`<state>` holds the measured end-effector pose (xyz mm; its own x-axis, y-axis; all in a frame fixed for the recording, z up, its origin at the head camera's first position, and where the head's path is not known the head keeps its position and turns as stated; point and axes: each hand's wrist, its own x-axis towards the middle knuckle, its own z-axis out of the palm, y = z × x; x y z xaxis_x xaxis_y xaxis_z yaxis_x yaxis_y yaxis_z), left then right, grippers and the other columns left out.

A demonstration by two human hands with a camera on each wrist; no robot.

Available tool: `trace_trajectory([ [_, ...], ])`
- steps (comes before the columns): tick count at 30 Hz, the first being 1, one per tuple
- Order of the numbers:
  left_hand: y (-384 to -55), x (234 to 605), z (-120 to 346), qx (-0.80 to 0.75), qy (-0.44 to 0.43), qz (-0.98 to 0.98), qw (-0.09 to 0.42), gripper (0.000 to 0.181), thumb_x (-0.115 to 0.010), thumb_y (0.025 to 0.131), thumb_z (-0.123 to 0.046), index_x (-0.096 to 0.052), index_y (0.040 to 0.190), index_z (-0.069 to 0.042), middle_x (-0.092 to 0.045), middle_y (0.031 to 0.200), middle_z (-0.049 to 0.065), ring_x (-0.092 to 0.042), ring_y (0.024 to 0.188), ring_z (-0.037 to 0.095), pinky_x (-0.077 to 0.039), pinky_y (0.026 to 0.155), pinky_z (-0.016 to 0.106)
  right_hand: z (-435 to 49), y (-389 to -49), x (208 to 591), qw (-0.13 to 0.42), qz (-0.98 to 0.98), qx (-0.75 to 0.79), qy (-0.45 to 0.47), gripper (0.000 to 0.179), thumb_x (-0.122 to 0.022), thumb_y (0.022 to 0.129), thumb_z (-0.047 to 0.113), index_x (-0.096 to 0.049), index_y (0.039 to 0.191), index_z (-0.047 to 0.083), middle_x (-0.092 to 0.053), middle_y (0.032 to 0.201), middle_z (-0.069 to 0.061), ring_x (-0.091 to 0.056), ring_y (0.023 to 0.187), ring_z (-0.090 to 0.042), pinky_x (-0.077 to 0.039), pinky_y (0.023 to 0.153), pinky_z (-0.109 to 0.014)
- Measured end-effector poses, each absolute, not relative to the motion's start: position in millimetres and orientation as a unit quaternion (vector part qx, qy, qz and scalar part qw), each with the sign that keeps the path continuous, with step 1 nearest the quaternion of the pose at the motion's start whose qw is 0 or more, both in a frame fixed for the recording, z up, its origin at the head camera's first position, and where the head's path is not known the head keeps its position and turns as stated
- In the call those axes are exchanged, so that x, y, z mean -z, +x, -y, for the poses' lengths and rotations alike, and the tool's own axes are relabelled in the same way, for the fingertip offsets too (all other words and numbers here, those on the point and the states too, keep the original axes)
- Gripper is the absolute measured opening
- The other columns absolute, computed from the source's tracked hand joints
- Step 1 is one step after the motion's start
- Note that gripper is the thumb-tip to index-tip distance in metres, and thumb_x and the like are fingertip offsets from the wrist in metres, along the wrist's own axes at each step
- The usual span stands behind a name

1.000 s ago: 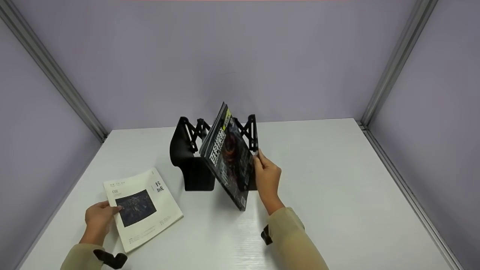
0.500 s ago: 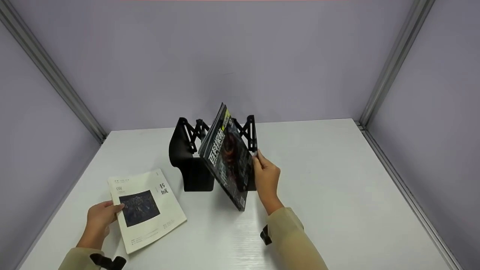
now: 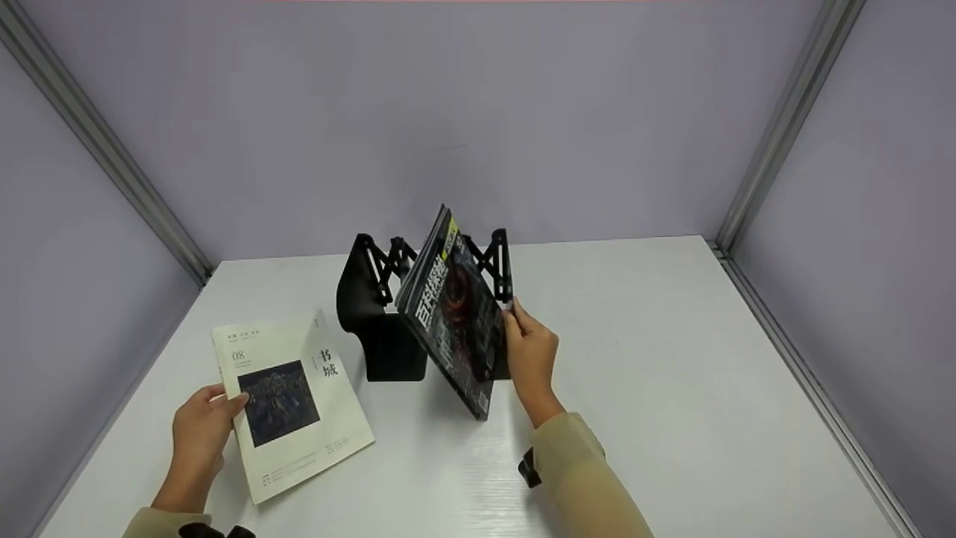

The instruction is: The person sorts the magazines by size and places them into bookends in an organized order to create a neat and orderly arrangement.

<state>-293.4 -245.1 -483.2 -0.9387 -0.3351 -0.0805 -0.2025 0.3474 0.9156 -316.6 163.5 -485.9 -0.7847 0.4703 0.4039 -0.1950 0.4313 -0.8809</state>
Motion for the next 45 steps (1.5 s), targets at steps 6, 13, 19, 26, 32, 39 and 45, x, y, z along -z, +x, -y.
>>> trace_trajectory([
  [6,-286.1,478.7,234.6,0.504,0.121,0.85,0.096,0.027,-0.058,0.1,-0.014,-0.056,0.123,0.0,-0.069,0.119,0.028,-0.073,0.093,0.033,-0.05,0.061,0.02,-162.8,-317.8,486.3,0.32,0.785,-0.523,-0.093,0.027,-0.069,0.095,0.014,-0.071,0.118,0.0,-0.073,0.111,-0.017,-0.071,0.104,-0.027,-0.047,0.075,-0.001],
  [13,-276.7,475.4,225.0,0.493,0.07,0.856,0.136,0.024,-0.059,0.1,-0.012,-0.057,0.121,-0.002,-0.071,0.117,0.024,-0.074,0.093,0.035,-0.057,0.064,0.022,-161.1,-317.3,484.8,0.321,0.778,-0.534,-0.086,0.028,-0.069,0.094,0.014,-0.071,0.118,0.0,-0.073,0.112,-0.017,-0.07,0.106,-0.026,-0.048,0.076,-0.001],
  [19,-272.2,475.4,218.5,0.503,0.033,0.843,0.189,0.024,-0.062,0.098,-0.011,-0.058,0.119,0.001,-0.072,0.114,0.023,-0.074,0.095,0.038,-0.065,0.072,0.037,-161.5,-318.0,486.0,0.32,0.782,-0.527,-0.091,0.028,-0.069,0.095,0.016,-0.071,0.118,0.001,-0.073,0.112,-0.016,-0.071,0.099,-0.018,-0.047,0.072,-0.002],
  [26,-269.9,479.0,212.1,0.534,0.005,0.818,0.216,0.027,-0.061,0.1,-0.015,-0.057,0.12,0.002,-0.072,0.116,0.022,-0.073,0.099,0.037,-0.064,0.077,0.038,-162.6,-320.0,487.8,0.326,0.777,-0.531,-0.083,0.029,-0.068,0.095,0.015,-0.07,0.119,-0.001,-0.072,0.112,-0.019,-0.07,0.105,-0.027,-0.048,0.075,-0.001],
  [32,-268.6,485.4,204.7,0.552,-0.009,0.797,0.244,0.025,-0.061,0.1,-0.015,-0.058,0.117,0.002,-0.073,0.114,0.02,-0.073,0.1,0.033,-0.064,0.078,0.032,-162.9,-318.7,487.0,0.328,0.777,-0.53,-0.087,0.028,-0.069,0.094,0.014,-0.07,0.118,-0.001,-0.073,0.112,-0.017,-0.07,0.105,-0.029,-0.048,0.076,-0.001],
  [39,-262.6,490.2,197.1,0.56,-0.015,0.779,0.282,0.022,-0.063,0.098,-0.012,-0.06,0.113,0.003,-0.074,0.11,0.018,-0.073,0.099,0.031,-0.06,0.075,0.015,-163.8,-317.9,487.5,0.325,0.778,-0.531,-0.09,0.028,-0.068,0.095,0.014,-0.07,0.118,-0.001,-0.072,0.112,-0.018,-0.07,0.106,-0.029,-0.048,0.077,-0.001],
  [45,-257.6,490.9,192.0,0.564,-0.025,0.768,0.302,0.021,-0.064,0.097,-0.01,-0.06,0.112,0.005,-0.074,0.109,0.019,-0.074,0.098,0.025,-0.058,0.075,0.011,-164.3,-319.1,488.9,0.323,0.779,-0.529,-0.095,0.028,-0.068,0.095,0.014,-0.07,0.118,-0.001,-0.072,0.113,-0.018,-0.07,0.107,-0.029,-0.047,0.078,0.0],
])
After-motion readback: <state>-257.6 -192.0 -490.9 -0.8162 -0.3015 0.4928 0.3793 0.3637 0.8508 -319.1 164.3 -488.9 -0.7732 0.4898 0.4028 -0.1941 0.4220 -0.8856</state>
